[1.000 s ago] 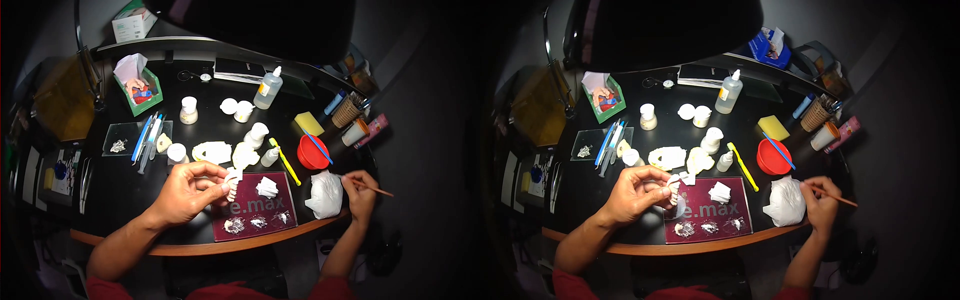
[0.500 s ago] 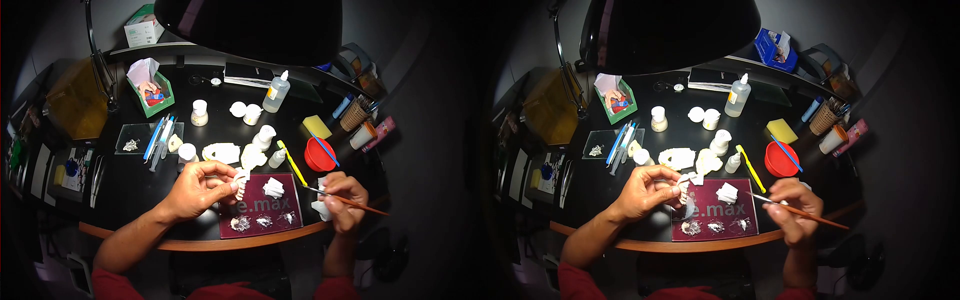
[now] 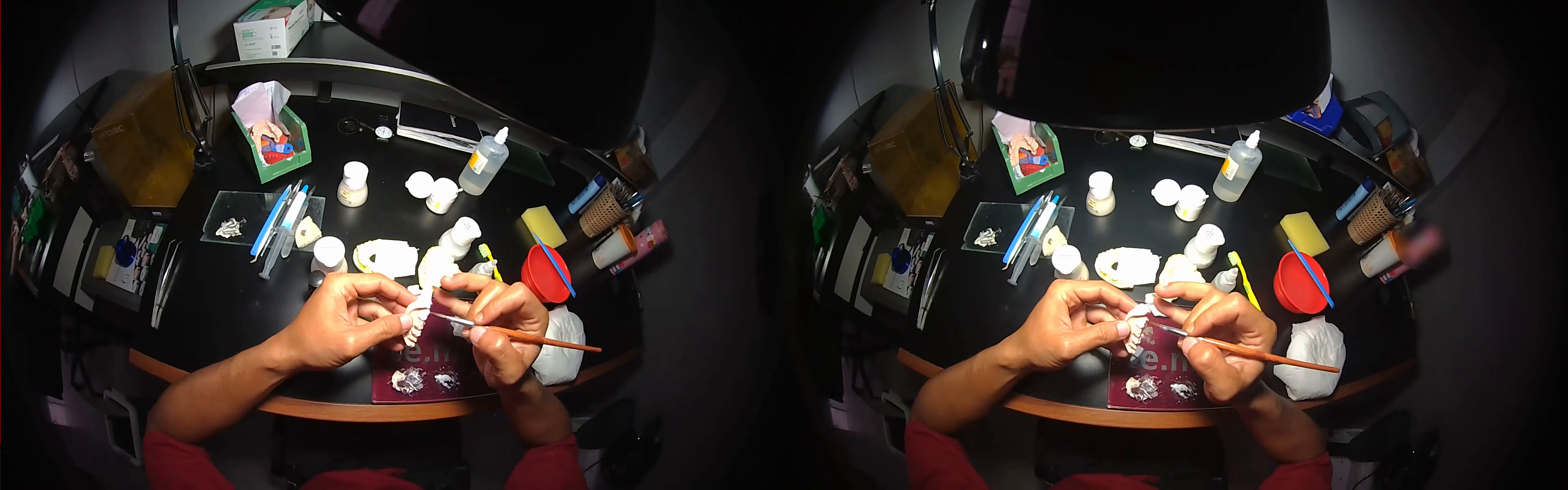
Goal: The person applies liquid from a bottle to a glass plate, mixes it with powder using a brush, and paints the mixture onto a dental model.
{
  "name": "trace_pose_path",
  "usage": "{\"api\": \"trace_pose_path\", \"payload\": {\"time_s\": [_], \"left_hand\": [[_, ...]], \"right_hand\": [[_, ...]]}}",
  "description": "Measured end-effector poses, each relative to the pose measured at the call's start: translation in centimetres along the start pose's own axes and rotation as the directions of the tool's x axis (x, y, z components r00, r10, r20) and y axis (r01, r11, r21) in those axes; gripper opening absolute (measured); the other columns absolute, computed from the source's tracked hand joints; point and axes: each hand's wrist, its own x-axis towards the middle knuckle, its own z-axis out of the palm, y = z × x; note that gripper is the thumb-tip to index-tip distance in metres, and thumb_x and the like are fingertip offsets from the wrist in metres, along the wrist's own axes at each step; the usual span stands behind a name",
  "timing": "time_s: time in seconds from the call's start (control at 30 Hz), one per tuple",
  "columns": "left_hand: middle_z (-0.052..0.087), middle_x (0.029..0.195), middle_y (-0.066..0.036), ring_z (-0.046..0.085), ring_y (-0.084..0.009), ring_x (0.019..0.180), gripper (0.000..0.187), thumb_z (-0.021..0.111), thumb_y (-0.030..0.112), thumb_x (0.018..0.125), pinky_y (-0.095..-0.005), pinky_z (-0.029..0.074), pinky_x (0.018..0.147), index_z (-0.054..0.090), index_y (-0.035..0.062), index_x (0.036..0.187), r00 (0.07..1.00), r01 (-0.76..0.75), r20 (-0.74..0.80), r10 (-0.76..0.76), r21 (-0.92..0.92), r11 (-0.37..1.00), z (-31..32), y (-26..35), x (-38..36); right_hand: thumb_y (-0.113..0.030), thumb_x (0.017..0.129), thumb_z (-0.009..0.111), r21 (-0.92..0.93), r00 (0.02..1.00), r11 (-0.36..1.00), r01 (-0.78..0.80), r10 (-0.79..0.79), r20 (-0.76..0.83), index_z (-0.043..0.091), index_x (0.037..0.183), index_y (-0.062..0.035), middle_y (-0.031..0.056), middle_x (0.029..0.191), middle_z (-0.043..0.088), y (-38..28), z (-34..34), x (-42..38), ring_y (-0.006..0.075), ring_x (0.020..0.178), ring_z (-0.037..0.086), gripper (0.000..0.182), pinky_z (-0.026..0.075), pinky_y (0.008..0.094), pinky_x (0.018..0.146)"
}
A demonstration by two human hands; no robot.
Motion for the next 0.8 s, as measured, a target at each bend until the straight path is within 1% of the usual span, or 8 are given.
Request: {"api": "trace_pose_path", "payload": {"time_s": [0.17, 0.23, 0.33, 0.57, 0.73, 0.77, 0.8], "left_hand": [[0.071, 0.103, -0.011, 0.073, -0.0133, 0.093, 0.025, 0.071, 0.004, 0.098, -0.0279, 0.066, 0.08, 0.066, -0.0079, 0.12, 1.0, -0.006, 0.017, 0.006, -0.006, 1.0, 0.08, -0.54, 0.05], [0.071, 0.102, -0.013, 0.074, -0.0161, 0.091, 0.025, 0.07, 0.0, 0.098, -0.0304, 0.065, 0.08, 0.065, -0.0091, 0.121, 1.0, 0.0, 0.01, 0.0, 0.001, 1.0, 0.34, -0.33, 0.06], [0.072, 0.1, -0.013, 0.075, -0.0178, 0.09, 0.025, 0.07, -0.001, 0.098, -0.0317, 0.065, 0.079, 0.064, -0.0095, 0.121, 1.0, 0.024, 0.009, -0.024, 0.004, 1.0, 0.47, -0.06, 0.05], [0.072, 0.101, -0.014, 0.075, -0.0185, 0.091, 0.025, 0.07, -0.001, 0.098, -0.0314, 0.065, 0.079, 0.064, -0.0091, 0.121, 0.999, 0.03, 0.027, -0.031, 0.019, 0.999, 0.4, -0.14, 0.05], [0.072, 0.105, -0.015, 0.075, -0.0182, 0.093, 0.025, 0.07, -0.002, 0.098, -0.0286, 0.064, 0.08, 0.065, -0.0097, 0.121, 0.999, -0.001, 0.054, -0.002, 0.052, 0.999, 0.6, -0.4, 0.33], [0.072, 0.107, -0.015, 0.075, -0.018, 0.093, 0.025, 0.069, -0.003, 0.098, -0.0278, 0.064, 0.08, 0.065, -0.0099, 0.121, 0.999, -0.004, 0.033, 0.001, 0.078, 0.997, 0.56, -0.23, 0.16], [0.075, 0.1, -0.012, 0.075, -0.0128, 0.084, 0.024, 0.072, 0.004, 0.097, -0.0247, 0.062, 0.077, 0.068, -0.0077, 0.118, 0.998, -0.05, 0.025, 0.049, 0.059, 0.997, 0.72, -0.38, 0.3]], "right_hand": [[0.01, 0.085, 0.057, 0.033, 0.999, 0.999, 0.0, 0.001, -0.053, 0.057, 0.09, 0.0039, 0.0142, 0.083, 0.059, 0.39, 0.1, -0.42, 0.0422, 0.119, 0.064, 0.008, 0.057, 0.0625, 0.101], [0.01, 0.084, 0.056, 0.043, 0.997, 0.999, -0.023, 0.026, -0.068, 0.057, 0.089, 0.0031, 0.0135, 0.082, 0.058, 0.54, -0.28, -0.72, 0.0432, 0.117, 0.064, 0.008, 0.059, 0.0643, 0.098], [0.01, 0.084, 0.056, 0.022, 0.997, 0.999, -0.032, 0.034, -0.072, 0.056, 0.089, 0.0023, 0.0123, 0.081, 0.057, 0.5, -0.35, -0.69, 0.0439, 0.114, 0.065, 0.009, 0.061, 0.0645, 0.094], [0.008, 0.084, 0.057, 0.034, 0.997, 0.999, -0.035, 0.037, -0.067, 0.056, 0.088, 0.0016, 0.0116, 0.079, 0.057, 0.66, -0.56, -0.76, 0.0431, 0.112, 0.066, 0.008, 0.063, 0.0634, 0.092], [0.007, 0.085, 0.059, 0.032, 0.993, 0.998, -0.062, 0.065, -0.099, 0.056, 0.087, 0.0013, 0.0127, 0.081, 0.057, 0.19, -0.06, -0.6, 0.0408, 0.11, 0.065, 0.007, 0.062, 0.0633, 0.092], [0.006, 0.085, 0.061, 0.028, 0.994, 0.999, -0.046, 0.048, -0.096, 0.055, 0.088, 0.0011, 0.013, 0.082, 0.057, 0.15, -0.17, -0.57, 0.04, 0.11, 0.065, 0.008, 0.063, 0.0622, 0.093], [0.005, 0.085, 0.062, 0.057, 0.997, 0.998, -0.029, 0.033, -0.073, 0.054, 0.088, 0.0009, 0.0133, 0.083, 0.056, 0.45, -0.43, -0.6, 0.0392, 0.109, 0.064, 0.01, 0.063, 0.0611, 0.093]]}}
